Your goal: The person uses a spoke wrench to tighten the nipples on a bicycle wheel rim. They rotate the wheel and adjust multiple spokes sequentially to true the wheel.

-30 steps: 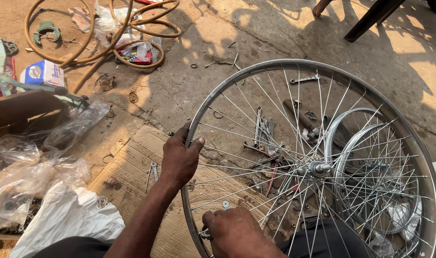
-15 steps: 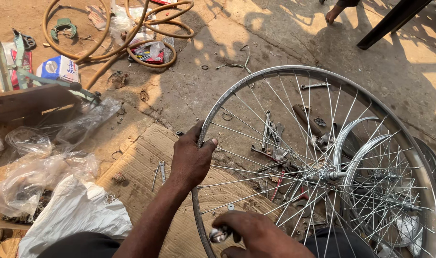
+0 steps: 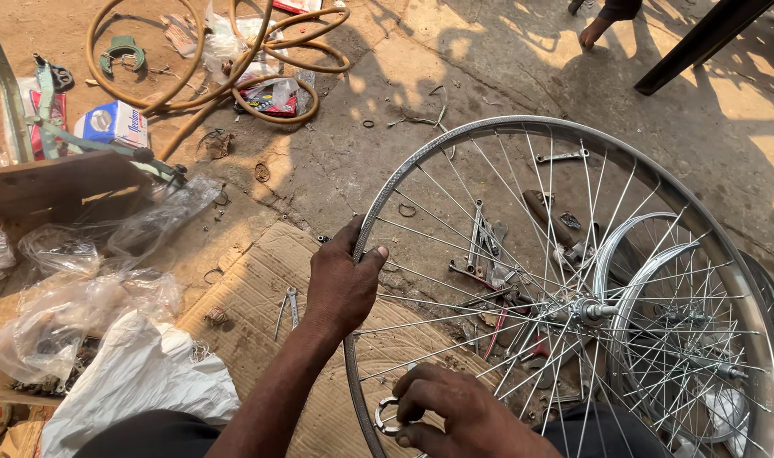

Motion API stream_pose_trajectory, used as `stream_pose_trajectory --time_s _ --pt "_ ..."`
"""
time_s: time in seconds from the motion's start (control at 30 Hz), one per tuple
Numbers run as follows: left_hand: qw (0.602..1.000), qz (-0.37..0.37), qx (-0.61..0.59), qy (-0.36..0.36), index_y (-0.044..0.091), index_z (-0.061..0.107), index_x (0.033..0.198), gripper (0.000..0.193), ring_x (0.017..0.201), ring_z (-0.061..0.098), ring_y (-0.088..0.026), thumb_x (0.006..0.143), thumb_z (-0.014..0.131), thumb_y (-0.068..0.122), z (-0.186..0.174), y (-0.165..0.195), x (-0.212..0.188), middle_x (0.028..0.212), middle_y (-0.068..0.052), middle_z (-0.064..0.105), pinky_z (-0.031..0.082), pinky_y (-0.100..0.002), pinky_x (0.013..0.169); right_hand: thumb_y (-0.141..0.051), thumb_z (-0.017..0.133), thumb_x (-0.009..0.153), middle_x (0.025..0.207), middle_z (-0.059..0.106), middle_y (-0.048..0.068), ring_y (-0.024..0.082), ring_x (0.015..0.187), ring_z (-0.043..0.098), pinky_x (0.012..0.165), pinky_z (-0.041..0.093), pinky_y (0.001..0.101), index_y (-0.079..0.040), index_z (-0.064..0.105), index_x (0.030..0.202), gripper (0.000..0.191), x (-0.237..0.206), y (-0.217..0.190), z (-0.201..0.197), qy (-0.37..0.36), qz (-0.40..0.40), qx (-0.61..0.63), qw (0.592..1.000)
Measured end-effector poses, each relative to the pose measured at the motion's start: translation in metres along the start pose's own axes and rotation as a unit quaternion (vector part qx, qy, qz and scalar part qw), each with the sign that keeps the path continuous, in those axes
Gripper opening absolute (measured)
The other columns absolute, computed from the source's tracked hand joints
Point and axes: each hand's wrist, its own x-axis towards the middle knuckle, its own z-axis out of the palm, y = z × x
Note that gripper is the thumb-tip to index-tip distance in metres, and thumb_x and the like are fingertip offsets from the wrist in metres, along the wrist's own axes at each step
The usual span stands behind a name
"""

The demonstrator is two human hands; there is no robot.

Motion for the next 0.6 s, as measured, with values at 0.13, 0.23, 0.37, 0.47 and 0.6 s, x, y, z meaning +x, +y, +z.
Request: stream_pose_trajectory --time_s 0.13,0.23,0.37,0.47,0.6 --pt "1.000 0.002 0.000 0.002 0.004 0.050 0.149 0.062 0.073 0.068 -0.020 0.092 0.065 0.024 0.000 0.002 -0.001 0.087 -0.014 0.072 0.058 -0.039 0.073 -0.016 0.080 0.087 0.109 0.068 0.010 0.020 0.096 0.071 0.086 0.060 0.0372 -0.006 0.061 0.123 0.042 0.020 -0.028 0.021 -0.011 0.118 -0.158 0.980" --pt "1.000 -0.001 0.003 -0.002 0.004 0.051 0.148 0.061 0.075 0.068 -0.021 0.092 0.066 0.024 0.001 0.002 0.000 0.089 -0.015 0.073 0.058 -0.040 0.074 -0.009 0.070 0.097 0.101 0.071 0.011 0.025 0.094 0.072 0.095 0.056 0.0440 -0.006 0.063 0.115 0.020 0.028 -0.041 0.026 -0.073 0.180 -0.310 0.931" --pt "1.000 0.028 -0.004 0.012 0.003 0.054 0.145 0.060 0.077 0.070 -0.018 0.091 0.067 0.023 -0.001 -0.001 -0.002 0.089 -0.013 0.073 0.057 -0.038 0.075 -0.016 0.077 0.090 0.105 0.073 0.010 0.025 0.100 0.072 0.091 0.057 0.0406 -0.005 0.064 0.120 0.034 0.016 -0.035 0.009 -0.050 0.077 -0.165 0.982" --pt "1.000 0.020 -0.009 0.012 0.004 0.052 0.146 0.059 0.076 0.069 -0.017 0.092 0.066 0.023 -0.001 0.001 -0.005 0.089 -0.011 0.072 0.057 -0.037 0.074 -0.019 0.082 0.086 0.106 0.071 0.008 0.020 0.103 0.072 0.086 0.059 0.0338 -0.006 0.065 0.110 0.032 0.008 -0.029 0.003 -0.034 0.077 -0.079 0.993" --pt "1.000 -0.004 -0.009 -0.004 0.007 0.052 0.149 0.059 0.071 0.066 -0.019 0.093 0.065 0.022 -0.001 0.008 -0.005 0.083 -0.013 0.071 0.056 -0.039 0.071 -0.016 0.078 0.090 0.107 0.071 0.008 0.017 0.096 0.076 0.079 0.067 0.0266 -0.004 0.064 0.102 0.022 0.006 -0.028 -0.001 0.040 0.021 -0.064 0.997"
